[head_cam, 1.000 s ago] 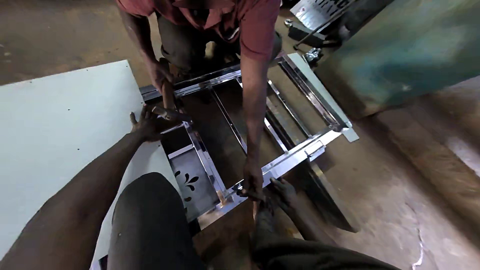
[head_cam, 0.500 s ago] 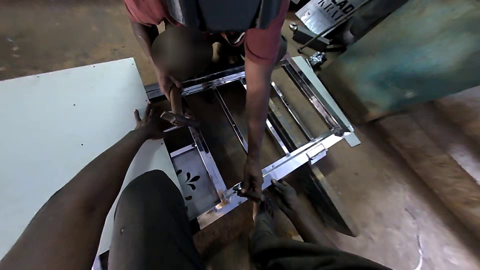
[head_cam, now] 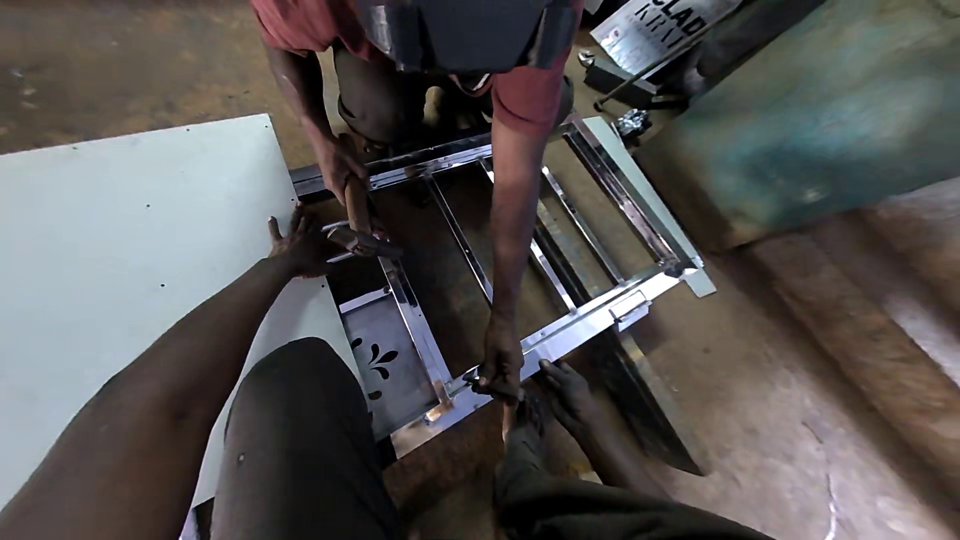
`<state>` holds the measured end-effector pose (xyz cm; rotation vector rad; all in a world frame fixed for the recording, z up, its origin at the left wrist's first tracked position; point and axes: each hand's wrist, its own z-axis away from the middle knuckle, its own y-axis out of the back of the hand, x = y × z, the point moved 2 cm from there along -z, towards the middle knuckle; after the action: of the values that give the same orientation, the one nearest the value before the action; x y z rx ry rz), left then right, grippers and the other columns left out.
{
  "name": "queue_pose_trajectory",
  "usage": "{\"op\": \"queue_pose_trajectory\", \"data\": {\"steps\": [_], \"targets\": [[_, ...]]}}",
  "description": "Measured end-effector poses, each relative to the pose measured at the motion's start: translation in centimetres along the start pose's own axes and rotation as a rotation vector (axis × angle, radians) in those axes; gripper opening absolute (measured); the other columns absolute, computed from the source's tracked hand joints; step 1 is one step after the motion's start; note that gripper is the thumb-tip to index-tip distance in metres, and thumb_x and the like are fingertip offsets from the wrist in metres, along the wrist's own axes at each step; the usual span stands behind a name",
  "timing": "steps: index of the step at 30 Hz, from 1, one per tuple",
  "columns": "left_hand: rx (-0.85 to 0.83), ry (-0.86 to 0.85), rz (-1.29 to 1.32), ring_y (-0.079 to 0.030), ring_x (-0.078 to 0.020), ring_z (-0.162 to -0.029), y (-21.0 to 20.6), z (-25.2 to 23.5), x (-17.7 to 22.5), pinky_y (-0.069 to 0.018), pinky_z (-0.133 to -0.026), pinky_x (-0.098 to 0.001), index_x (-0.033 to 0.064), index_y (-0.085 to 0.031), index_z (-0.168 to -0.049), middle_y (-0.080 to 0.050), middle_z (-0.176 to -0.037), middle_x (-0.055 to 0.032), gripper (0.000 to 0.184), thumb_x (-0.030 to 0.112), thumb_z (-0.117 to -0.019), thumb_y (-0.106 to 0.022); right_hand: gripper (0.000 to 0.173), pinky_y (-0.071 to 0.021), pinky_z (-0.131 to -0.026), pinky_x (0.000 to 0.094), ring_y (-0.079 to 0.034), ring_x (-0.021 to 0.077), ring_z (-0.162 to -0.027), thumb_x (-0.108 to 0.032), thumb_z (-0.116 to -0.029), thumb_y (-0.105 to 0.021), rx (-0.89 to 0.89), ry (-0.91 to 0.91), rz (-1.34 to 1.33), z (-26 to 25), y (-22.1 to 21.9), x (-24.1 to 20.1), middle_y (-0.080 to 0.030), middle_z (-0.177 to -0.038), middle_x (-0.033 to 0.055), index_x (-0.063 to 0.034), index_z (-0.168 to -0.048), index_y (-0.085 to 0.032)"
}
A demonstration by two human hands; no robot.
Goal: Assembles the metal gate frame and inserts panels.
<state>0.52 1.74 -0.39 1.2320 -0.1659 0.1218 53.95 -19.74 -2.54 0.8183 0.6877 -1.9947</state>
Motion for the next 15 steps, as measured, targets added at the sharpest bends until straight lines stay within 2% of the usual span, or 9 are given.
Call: {"op": "queue_pose_trajectory", "data": {"steps": [2, 4, 7, 10, 12, 15], "targets": [[0.003, -0.005, 0.003, 0.002, -0.0389, -0.159, -0.1, 0.0, -0.1, 0.0024, -0.114, -0.0792, 0.0113, -0.041, -0.156, -0.02, -0.169, -0.0173, 0.099, 0.056, -0.0791, -0.082, 0.016, -0.062, -0.072, 0.0332, -0.07, 0.0185, -0.077, 0.0, -0.0996, -0.059, 0.006, -0.004, 0.007, 0.0, 0.1, 0.0, -0.068, -0.091, 0.0136, 0.0042, -0.114, -0.054], [0.015, 0.004, 0.017, 0.002, -0.0393, -0.159, -0.1, 0.0, -0.3, 0.003, -0.115, -0.0784, 0.0105, -0.035, -0.159, -0.019, -0.169, -0.0181, 0.106, 0.06, -0.0775, -0.081, 0.017, -0.0625, -0.073, 0.0331, -0.07, 0.0185, -0.077, 0.0, -0.1001, -0.059, 0.006, -0.001, 0.018, 0.1, 0.0, 0.0, -0.068, -0.092, 0.0138, 0.0046, -0.116, -0.053], [0.027, 0.007, 0.022, 0.0, -0.0409, -0.159, -0.1, -0.2, -0.2, 0.0018, -0.115, -0.079, 0.0067, -0.034, -0.158, -0.021, -0.169, -0.0191, 0.111, 0.061, -0.0749, -0.083, 0.019, -0.0617, -0.074, 0.033, -0.07, 0.0176, -0.08, -0.003, -0.1002, -0.059, -0.008, 0.013, 0.051, 0.2, 0.1, 0.0, -0.069, -0.093, 0.0127, 0.0042, -0.117, -0.055], [0.049, -0.002, 0.022, -0.002, -0.0406, -0.158, -0.5, -0.5, -0.6, -0.0004, -0.115, -0.08, 0.0067, -0.042, -0.154, -0.025, -0.168, -0.0178, 0.106, 0.059, -0.0727, -0.085, 0.02, -0.0621, -0.076, 0.0334, -0.07, 0.0178, -0.081, -0.002, -0.1, -0.06, -0.011, 0.013, 0.031, 0.2, 0.0, -0.1, -0.069, -0.094, 0.0132, 0.0047, -0.118, -0.054], [0.065, -0.003, 0.04, -0.004, -0.0398, -0.158, -0.6, -0.6, -0.7, -0.0009, -0.115, -0.0801, 0.0058, -0.047, -0.15, -0.027, -0.166, -0.0174, 0.103, 0.051, -0.0688, -0.09, 0.02, -0.0623, -0.074, 0.0332, -0.07, 0.0182, -0.08, -0.001, -0.1002, -0.059, -0.008, 0.007, 0.011, 0.3, -0.2, -0.1, -0.068, -0.093, 0.0134, 0.0047, -0.118, -0.053], [-0.005, 0.029, 0.043, -0.004, -0.0388, -0.159, 0.8, 0.6, 0.6, 0.0014, -0.116, -0.0774, 0.003, -0.047, -0.149, -0.028, -0.166, -0.0187, 0.097, 0.047, -0.0742, -0.088, 0.02, -0.0624, -0.076, 0.0339, -0.071, 0.0192, -0.082, 0.0, -0.1003, -0.058, -0.017, 0.005, 0.007, 0.3, -0.2, -0.2, -0.068, -0.095, 0.0144, 0.0054, -0.119, -0.053]]}}
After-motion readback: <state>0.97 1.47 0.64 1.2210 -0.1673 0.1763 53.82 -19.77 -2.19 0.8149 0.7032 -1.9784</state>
